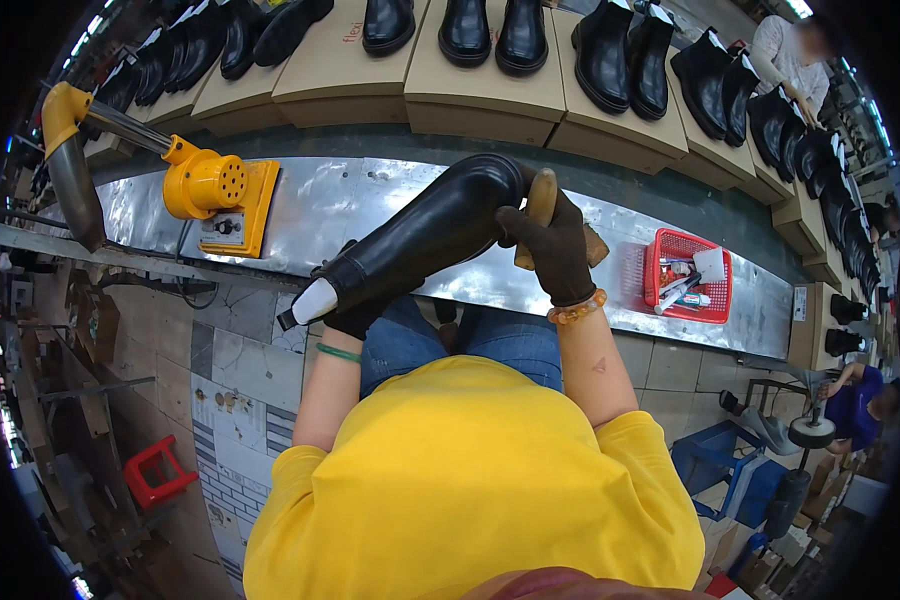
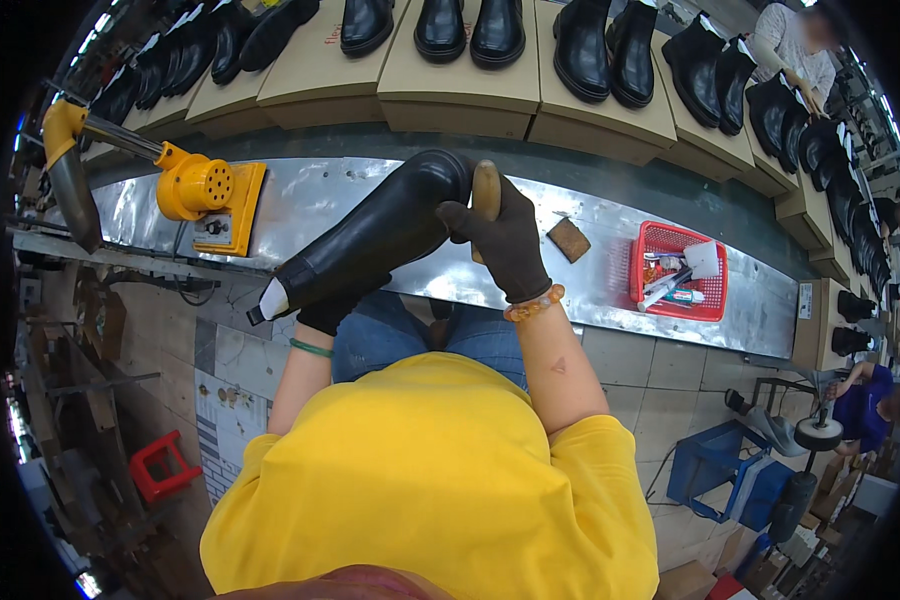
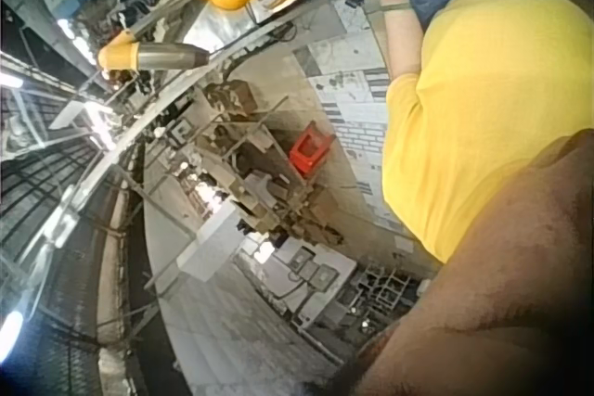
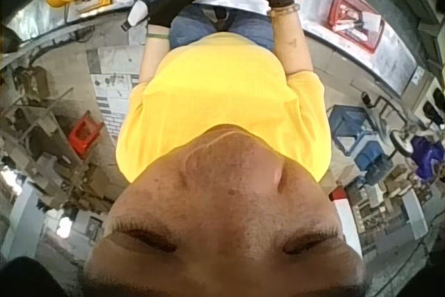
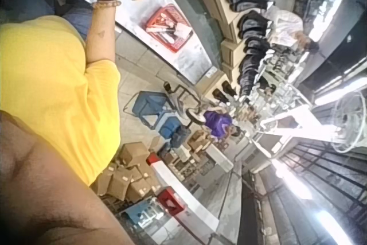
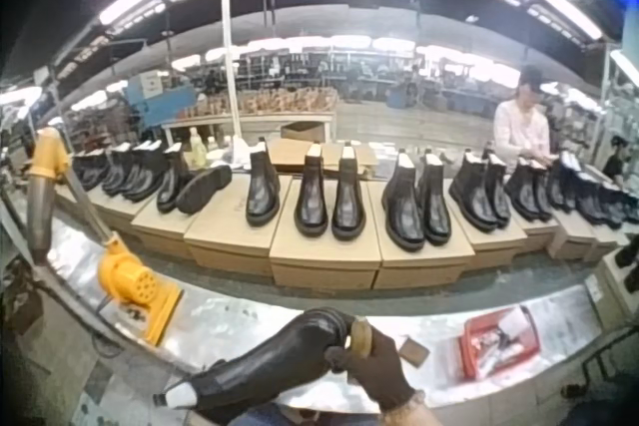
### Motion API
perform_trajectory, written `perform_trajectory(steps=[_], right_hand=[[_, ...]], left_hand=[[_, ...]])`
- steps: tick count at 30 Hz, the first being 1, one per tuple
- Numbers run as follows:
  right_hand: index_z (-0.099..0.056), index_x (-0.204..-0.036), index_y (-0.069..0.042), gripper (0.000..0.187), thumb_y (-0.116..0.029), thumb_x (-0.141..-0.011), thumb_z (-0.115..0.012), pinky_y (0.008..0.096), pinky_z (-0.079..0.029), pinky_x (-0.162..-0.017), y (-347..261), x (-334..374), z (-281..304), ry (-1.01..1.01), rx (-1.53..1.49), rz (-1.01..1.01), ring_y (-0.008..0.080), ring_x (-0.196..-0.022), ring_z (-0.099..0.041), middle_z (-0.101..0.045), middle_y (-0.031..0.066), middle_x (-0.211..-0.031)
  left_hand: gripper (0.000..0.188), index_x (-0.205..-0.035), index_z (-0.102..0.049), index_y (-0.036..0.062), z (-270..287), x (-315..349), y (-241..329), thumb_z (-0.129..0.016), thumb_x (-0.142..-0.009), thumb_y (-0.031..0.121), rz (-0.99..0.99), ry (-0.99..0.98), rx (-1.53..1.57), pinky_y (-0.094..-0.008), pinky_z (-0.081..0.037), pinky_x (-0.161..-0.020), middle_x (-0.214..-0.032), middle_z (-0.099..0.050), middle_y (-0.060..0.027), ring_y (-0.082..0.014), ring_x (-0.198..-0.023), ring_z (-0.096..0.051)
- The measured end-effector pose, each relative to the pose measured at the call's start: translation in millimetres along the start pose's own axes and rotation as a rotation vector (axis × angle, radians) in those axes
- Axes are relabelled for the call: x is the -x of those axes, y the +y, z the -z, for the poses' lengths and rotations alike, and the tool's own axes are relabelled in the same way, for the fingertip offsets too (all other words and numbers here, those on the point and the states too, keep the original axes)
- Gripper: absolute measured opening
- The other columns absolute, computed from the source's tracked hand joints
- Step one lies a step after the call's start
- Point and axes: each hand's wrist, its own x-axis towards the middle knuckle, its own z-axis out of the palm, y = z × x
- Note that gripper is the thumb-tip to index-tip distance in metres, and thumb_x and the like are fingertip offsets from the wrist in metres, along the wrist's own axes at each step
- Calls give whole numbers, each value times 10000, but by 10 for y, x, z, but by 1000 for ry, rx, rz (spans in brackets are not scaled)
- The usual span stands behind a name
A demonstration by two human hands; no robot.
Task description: The person picks up black boots one at a time from a row of boxes and uses a wooden block to rub the soles and sides. They then use a small brush to clean the interior of the boots before placing them back on the boxes. The process is repeated for multiple boots.
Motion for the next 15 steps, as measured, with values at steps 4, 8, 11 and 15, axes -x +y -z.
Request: perform_trajectory(steps=[4,8,11,15], right_hand=[[-606,-1090,-4,392,-131,-745,-741,239,-479,-568,1,-13,-8,-16,8,-7,105,-625,-583,-631,45,-768],[-611,-1060,1,371,-134,-741,-744,240,-479,-563,24,-12,-16,-15,1,-15,107,-614,-581,-627,45,-750],[-608,-1015,4,334,-136,-743,-743,241,-479,-561,3,-18,-37,-10,-2,-28,108,-616,-583,-620,46,-740],[-597,-966,4,301,-154,-753,-741,240,-476,-539,-14,-58,-23,-13,39,-73,110,-595,-577,-608,47,-721]], left_hand=[[757,-1405,-302,93,-52,48,245,-738,-802,226,79,-29,349,-410,-309,-1101,-1403,-392,-129,-264,-1297,-381],[752,-1411,-294,94,-4,53,313,-728,-810,217,117,-60,440,-404,-299,-1109,-1405,-392,-128,-257,-1297,-381],[755,-1416,-293,97,-24,93,163,-721,-816,266,70,-59,352,-412,-274,-1117,-1416,-376,-134,-258,-1312,-359],[755,-1414,-305,98,-135,123,-180,-683,-826,382,75,-5,306,-415,-239,-1122,-1425,-362,-140,-275,-1329,-324]])
